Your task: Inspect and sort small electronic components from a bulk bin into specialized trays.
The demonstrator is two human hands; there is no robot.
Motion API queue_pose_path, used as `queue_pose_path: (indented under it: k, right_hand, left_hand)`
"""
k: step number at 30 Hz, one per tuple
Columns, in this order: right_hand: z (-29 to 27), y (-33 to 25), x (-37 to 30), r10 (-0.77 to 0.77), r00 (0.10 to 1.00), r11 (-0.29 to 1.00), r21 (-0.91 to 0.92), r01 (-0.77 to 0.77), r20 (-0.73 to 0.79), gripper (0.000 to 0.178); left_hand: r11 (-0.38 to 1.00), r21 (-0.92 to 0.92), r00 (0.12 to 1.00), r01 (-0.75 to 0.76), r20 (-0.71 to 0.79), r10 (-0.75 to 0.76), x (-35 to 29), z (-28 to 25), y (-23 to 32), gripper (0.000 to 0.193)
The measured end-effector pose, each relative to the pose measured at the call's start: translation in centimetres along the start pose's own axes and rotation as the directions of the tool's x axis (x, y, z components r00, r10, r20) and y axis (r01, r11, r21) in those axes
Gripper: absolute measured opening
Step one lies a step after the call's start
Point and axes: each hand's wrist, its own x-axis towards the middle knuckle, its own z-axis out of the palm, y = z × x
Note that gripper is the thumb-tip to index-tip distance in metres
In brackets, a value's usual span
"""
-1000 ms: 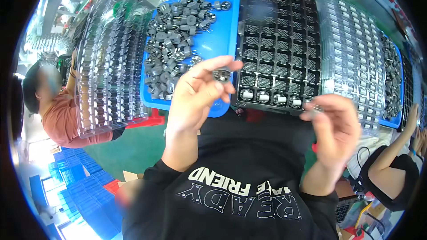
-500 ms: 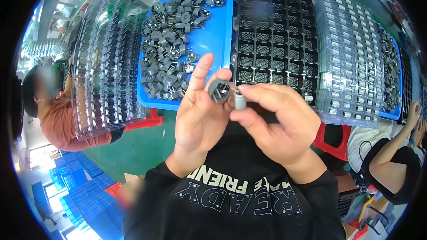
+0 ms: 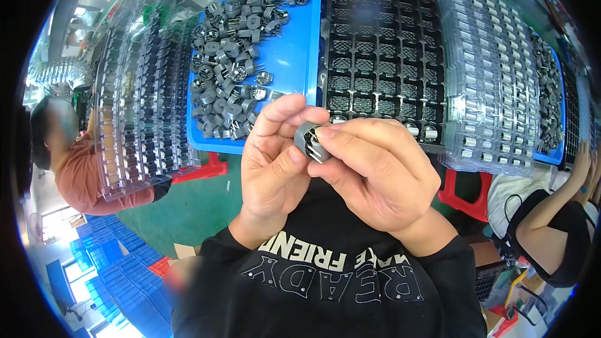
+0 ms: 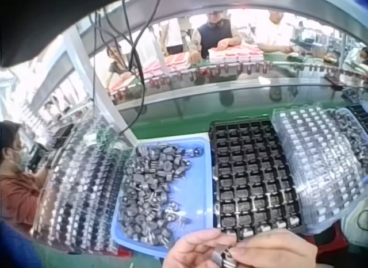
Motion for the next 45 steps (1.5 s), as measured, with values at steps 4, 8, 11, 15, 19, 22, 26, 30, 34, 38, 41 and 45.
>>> queue_pose_path:
  k: [4, 8, 11, 15, 19, 22, 26, 30, 34, 38, 41, 45]
  right_hand:
    - [0.0, -0.1, 0.0, 0.025, 0.999, 1.0, -0.006, -0.025, -0.03, 0.035]
    - [-0.1, 0.1, -1.1, 0.255, 0.966, 0.958, 0.147, -0.248, -0.034, 0.028]
    - [-0.6, 0.4, -1.0, 0.268, 0.958, 0.941, 0.186, -0.283, 0.105, 0.023]
    - [-2.4, 1.1, -0.5, 0.295, 0.942, 0.955, -0.087, -0.284, 0.161, 0.017]
    - [-8.2, 2.9, 0.1, 0.377, 0.919, 0.731, -0.647, -0.216, 0.118, 0.015]
    - [-9.6, 4.5, -0.7, 0.43, 0.875, 0.595, -0.799, -0.089, 0.222, 0.015]
    - [-9.3, 5.6, -0.7, 0.348, 0.883, 0.538, -0.839, 0.086, 0.313, 0.013]
    - [-9.7, 4.7, -0.3, 0.402, 0.846, 0.653, -0.758, 0.003, 0.35, 0.018]
    - [-14.9, 2.3, -1.0, 0.541, 0.839, 0.592, -0.734, -0.333, 0.056, 0.028]
    - [-18.7, 2.3, -3.4, 0.787, 0.601, 0.393, -0.634, -0.665, -0.142, 0.03]
    - [-18.0, 3.0, -3.9, 0.823, 0.543, 0.334, -0.634, -0.698, -0.165, 0.03]
    - [-17.8, 3.5, -4.1, 0.831, 0.531, 0.343, -0.595, -0.727, -0.169, 0.026]
  left_hand:
    - [0.995, 0.091, 0.999, -0.038, -0.012, 0.04, -0.2, 0.0, -0.4, 0.049]
    - [0.955, 0.265, 0.989, -0.136, -0.018, 0.146, -0.9, -0.2, -0.7, 0.045]
    - [0.869, 0.456, 0.976, -0.194, 0.002, 0.217, -1.4, -0.3, -0.8, 0.042]
    - [0.688, 0.724, 0.993, -0.057, -0.029, 0.113, -1.5, -0.4, -0.4, 0.042]
    - [-0.156, 0.987, 0.987, -0.03, 0.053, 0.151, 1.5, -2.7, 3.1, 0.05]
    - [-0.371, 0.928, 0.996, 0.017, 0.016, 0.084, 2.3, -4.2, 4.4, 0.047]
    - [-0.456, 0.89, 0.996, 0.021, -0.06, -0.071, 3.4, -4.3, 4.2, 0.037]
    - [-0.517, 0.856, 0.999, 0.012, -0.032, -0.029, 4.1, -5.4, 4.3, 0.028]
    - [-0.339, 0.94, 0.993, 0.032, 0.008, 0.116, 3.6, -5.6, 5.0, 0.03]
    - [0.071, 0.981, 0.967, 0.18, -0.19, 0.169, 2.6, -6.6, 5.9, 0.021]
    - [0.353, 0.922, 0.957, 0.16, -0.233, 0.175, 2.2, -8.0, 5.3, 0.015]
    - [0.527, 0.85, 0.967, -0.019, -0.118, 0.225, 2.1, -7.7, 4.7, 0.014]
